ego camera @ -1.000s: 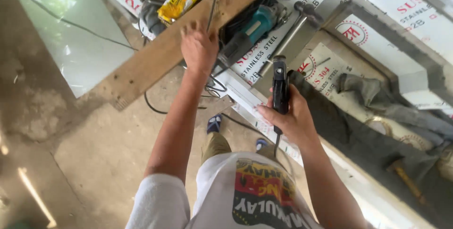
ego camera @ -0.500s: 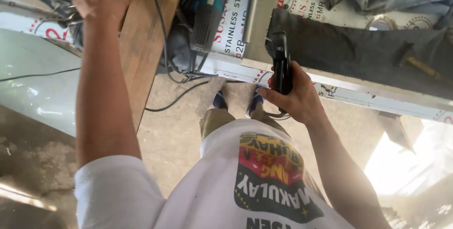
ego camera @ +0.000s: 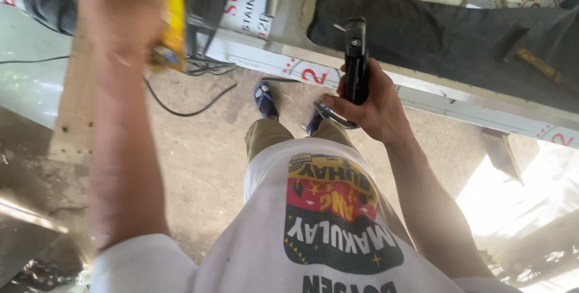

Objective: The person welds a stainless steel frame on a workbench using an arc welding electrode holder, striking arcs that produce sparks and bright flash. They pause to reposition the welding rod in the holder, adjust cloths on the bench, and continue welding along the frame joint.

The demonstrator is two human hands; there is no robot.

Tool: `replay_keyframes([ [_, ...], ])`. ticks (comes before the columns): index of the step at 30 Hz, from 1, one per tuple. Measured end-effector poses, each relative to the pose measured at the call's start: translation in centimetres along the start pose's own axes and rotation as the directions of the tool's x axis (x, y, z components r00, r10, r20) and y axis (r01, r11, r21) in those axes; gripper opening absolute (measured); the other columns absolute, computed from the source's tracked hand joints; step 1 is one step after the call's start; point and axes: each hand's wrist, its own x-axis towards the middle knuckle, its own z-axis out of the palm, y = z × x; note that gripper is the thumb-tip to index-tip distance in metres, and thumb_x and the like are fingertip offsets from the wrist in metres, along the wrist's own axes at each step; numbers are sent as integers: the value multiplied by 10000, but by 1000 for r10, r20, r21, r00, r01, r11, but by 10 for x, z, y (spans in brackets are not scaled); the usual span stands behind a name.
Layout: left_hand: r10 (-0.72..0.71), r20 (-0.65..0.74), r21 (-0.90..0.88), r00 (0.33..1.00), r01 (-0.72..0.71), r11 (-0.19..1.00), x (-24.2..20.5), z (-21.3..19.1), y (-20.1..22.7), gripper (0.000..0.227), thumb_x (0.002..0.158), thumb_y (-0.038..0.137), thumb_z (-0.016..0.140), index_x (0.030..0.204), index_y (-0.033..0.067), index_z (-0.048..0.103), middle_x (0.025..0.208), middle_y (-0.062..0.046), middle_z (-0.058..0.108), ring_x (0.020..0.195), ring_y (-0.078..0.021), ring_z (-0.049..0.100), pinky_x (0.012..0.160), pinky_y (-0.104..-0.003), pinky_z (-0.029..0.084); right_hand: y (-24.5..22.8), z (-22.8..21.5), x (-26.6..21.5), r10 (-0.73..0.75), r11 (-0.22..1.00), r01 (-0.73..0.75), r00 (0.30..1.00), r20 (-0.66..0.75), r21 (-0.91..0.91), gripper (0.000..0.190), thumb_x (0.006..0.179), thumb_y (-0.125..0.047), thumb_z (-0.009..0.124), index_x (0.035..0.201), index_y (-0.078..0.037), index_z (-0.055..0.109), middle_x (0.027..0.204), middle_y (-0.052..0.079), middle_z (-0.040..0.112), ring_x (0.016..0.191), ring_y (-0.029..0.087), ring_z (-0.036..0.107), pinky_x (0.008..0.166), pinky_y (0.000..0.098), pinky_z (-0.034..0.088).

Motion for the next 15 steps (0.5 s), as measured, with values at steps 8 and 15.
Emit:
replay_keyframes([
  [8, -473, 190, -283, 860, 509, 813, -59, 99, 167, 424, 844, 115, 791, 1127, -110, 570, 913, -193, 738, 739, -269, 794, 671, -368, 678, 21, -63, -29, 14, 998, -13, 999, 32, -58, 614, 726, -300, 922, 1161, -50, 568, 891, 0, 636, 821, 91, 620, 726, 260, 546],
  [15, -518, 213, 36, 829, 523, 852, -85, 155, 125, 755, 874, 365, 922, 1289, -81, 476, 1101, -292, 678, 1006, -384, 708, 811, -451, 606, 34, -67, -44, 24, 997, -23, 1000, 15, -68, 596, 716, -336, 914, 1143, -76, 589, 840, -6, 632, 783, 86, 621, 715, 250, 545],
])
